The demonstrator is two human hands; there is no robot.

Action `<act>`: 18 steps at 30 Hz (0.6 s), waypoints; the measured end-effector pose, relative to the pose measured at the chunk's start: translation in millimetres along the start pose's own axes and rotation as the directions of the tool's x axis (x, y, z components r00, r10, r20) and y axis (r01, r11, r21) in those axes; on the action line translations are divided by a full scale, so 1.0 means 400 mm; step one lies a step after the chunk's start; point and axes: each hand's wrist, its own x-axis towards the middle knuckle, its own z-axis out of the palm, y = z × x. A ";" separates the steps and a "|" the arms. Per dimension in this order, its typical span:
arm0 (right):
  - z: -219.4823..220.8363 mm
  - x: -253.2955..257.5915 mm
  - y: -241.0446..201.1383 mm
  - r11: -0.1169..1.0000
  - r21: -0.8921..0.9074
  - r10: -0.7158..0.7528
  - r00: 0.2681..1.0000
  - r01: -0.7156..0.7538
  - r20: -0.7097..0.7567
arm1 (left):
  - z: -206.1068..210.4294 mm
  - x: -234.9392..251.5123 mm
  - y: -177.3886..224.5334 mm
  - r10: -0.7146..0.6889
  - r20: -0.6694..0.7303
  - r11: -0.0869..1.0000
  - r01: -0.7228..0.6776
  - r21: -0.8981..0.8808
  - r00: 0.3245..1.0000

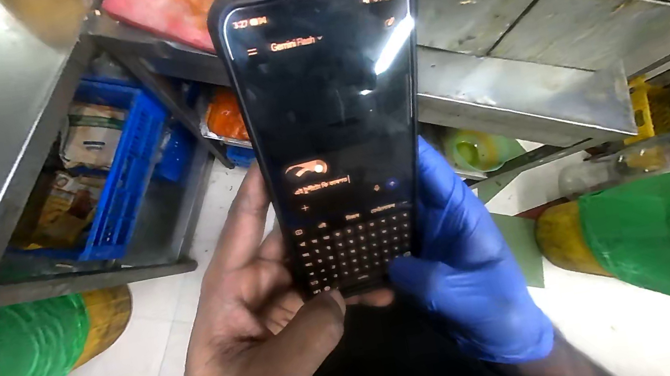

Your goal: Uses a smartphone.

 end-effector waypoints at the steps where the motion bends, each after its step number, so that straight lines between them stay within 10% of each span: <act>1: 0.000 0.001 0.000 1.000 -0.004 -0.003 1.000 0.003 0.000 | 0.000 0.001 0.000 0.001 -0.002 1.000 -0.001 -0.004 1.000; 18: 0.004 0.003 0.000 1.000 -0.004 -0.012 1.000 0.012 -0.001 | -0.007 0.002 0.002 0.007 0.018 1.000 -0.007 0.006 1.000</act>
